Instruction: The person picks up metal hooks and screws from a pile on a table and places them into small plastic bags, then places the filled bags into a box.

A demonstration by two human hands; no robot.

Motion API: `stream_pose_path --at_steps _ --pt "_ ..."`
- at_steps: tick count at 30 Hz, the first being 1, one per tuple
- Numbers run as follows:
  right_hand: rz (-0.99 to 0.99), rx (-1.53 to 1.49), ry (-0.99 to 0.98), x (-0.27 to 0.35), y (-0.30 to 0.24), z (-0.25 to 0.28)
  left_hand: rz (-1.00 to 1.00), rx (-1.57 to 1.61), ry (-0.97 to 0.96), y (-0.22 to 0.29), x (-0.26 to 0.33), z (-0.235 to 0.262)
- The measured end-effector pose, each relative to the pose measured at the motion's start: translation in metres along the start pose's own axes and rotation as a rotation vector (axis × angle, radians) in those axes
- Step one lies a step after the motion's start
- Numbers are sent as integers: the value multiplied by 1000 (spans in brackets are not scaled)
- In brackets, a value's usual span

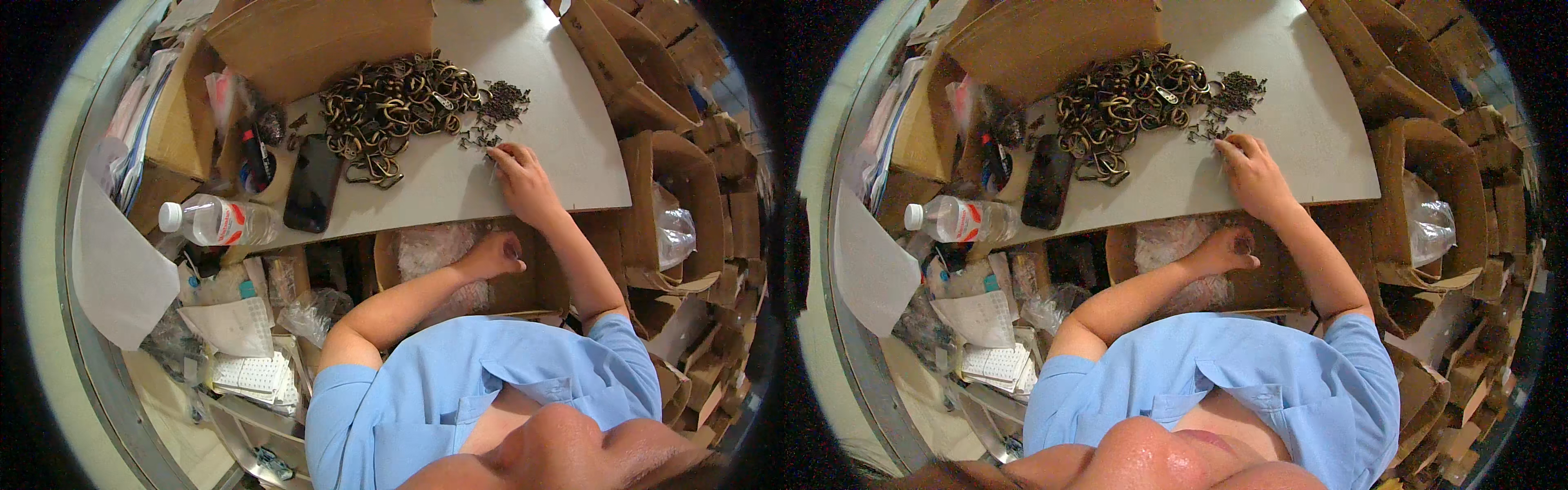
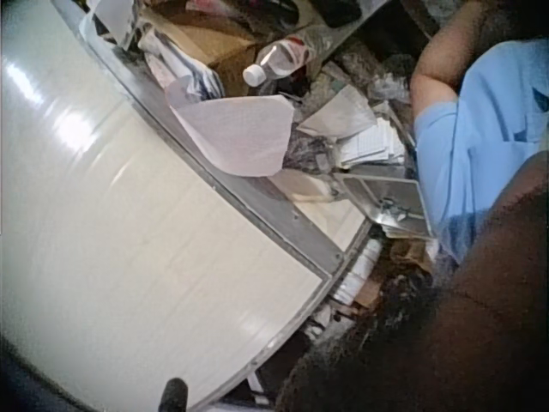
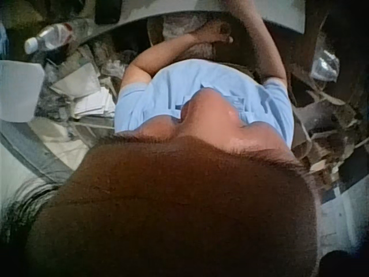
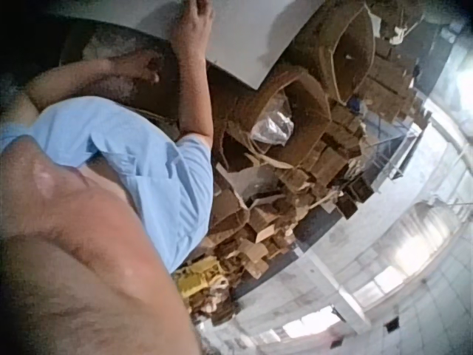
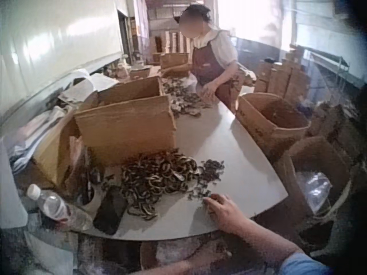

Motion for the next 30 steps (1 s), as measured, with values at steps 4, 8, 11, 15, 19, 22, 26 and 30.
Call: stream_pose_path --at_steps 4,8,11,15,19,22,26,30 --pt "66 44 -34 -3 -3 -3 22 119 32 -9 -5 5" --pt "75 48 -103 8 -9 4 56 186 4 -13 -9 6" --pt "58 37 -129 24 -18 14 -20 418 78 -1 -8 6" --pt "63 -2 -221 46 -29 25 3 492 58 10 -7 10" --pt "-74 -193 -339 57 -37 40 -24 608 -139 -2 -6 10" --pt "-325 -437 -348 59 -28 49 61 543 -2 -10 -7 8" --pt "-154 -334 -369 67 -26 48 2 514 -142 -4 -4 8" --pt "-116 -333 -482 74 -28 46 -103 406 -158 29 8 13"
Point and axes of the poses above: each hand's wrist, its own x-axis away from the middle knuckle, its own z-axis out of the back of the hand, y = z × x, the point moved 4 cm from there along -x, towards the middle knuckle, and after that the axes turned 3 degrees about -x, right-handed, at the moved point
